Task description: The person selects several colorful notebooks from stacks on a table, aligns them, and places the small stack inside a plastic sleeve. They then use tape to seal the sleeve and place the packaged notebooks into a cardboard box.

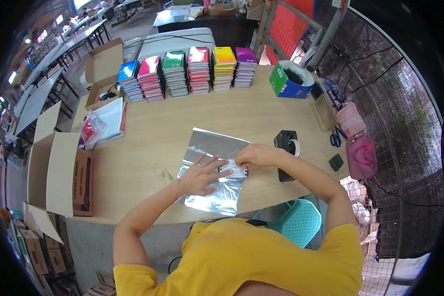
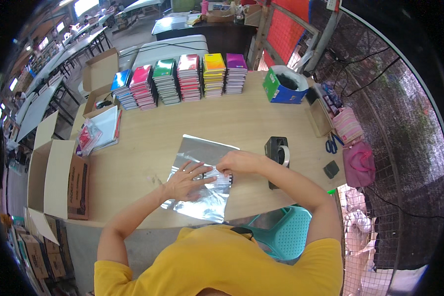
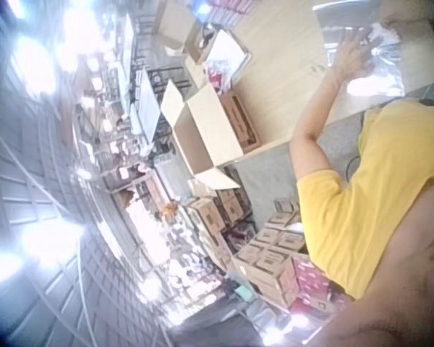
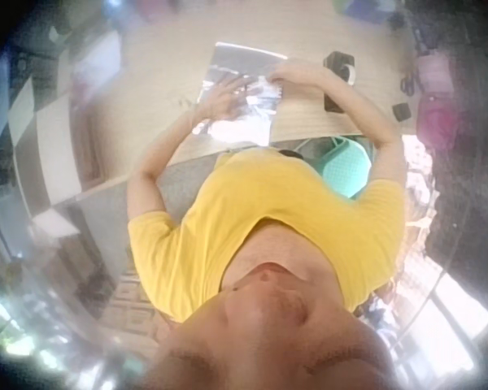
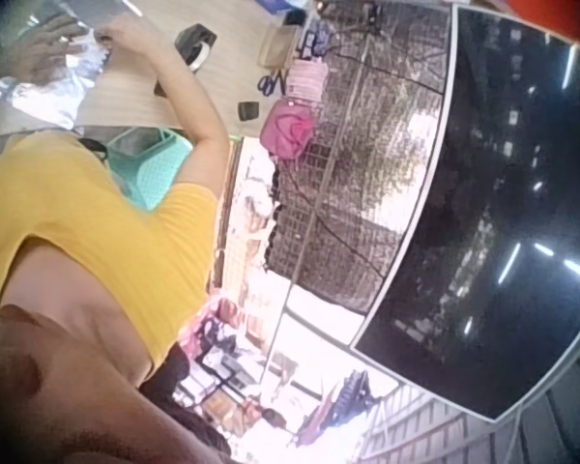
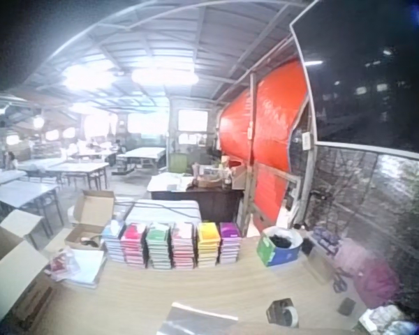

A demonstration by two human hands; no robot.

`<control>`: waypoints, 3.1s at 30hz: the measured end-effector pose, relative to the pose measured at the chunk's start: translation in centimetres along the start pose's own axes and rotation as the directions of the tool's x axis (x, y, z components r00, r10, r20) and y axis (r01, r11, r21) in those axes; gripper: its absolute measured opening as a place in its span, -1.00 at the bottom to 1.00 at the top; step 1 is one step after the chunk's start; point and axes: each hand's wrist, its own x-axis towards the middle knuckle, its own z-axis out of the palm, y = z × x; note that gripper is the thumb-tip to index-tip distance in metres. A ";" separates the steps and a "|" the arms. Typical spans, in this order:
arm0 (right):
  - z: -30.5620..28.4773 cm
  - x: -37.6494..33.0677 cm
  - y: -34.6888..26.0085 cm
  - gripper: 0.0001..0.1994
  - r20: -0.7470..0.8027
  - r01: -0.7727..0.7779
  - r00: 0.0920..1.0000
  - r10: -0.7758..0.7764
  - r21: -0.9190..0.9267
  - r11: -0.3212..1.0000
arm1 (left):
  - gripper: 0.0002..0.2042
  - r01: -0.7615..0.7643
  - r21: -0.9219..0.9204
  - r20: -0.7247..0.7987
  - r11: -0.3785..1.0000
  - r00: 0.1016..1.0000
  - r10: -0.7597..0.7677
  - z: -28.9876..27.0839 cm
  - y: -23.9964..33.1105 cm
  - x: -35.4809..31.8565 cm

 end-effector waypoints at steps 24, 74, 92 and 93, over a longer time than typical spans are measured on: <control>9.7 0.4 3.1 0.04 -0.325 0.012 0.831 0.451 0.822 0.570 | -0.54 0.074 -0.331 -0.665 0.941 0.690 -0.288 2.9 4.1 3.7; 12.0 -0.5 3.7 -0.33 -0.216 0.255 0.759 0.614 0.967 0.024 | -0.20 0.044 -0.976 -0.127 0.215 0.682 -0.720 7.3 1.2 6.1; 14.3 -1.3 2.6 -0.85 -0.337 0.338 0.660 0.671 0.931 0.135 | -0.82 0.001 -0.896 -0.333 0.444 0.660 -0.674 8.1 2.9 4.9; 14.3 -1.4 2.5 -0.88 -0.336 0.350 0.662 0.670 0.929 0.120 | -0.84 0.005 -0.906 -0.326 0.422 0.628 -0.707 8.0 3.1 5.0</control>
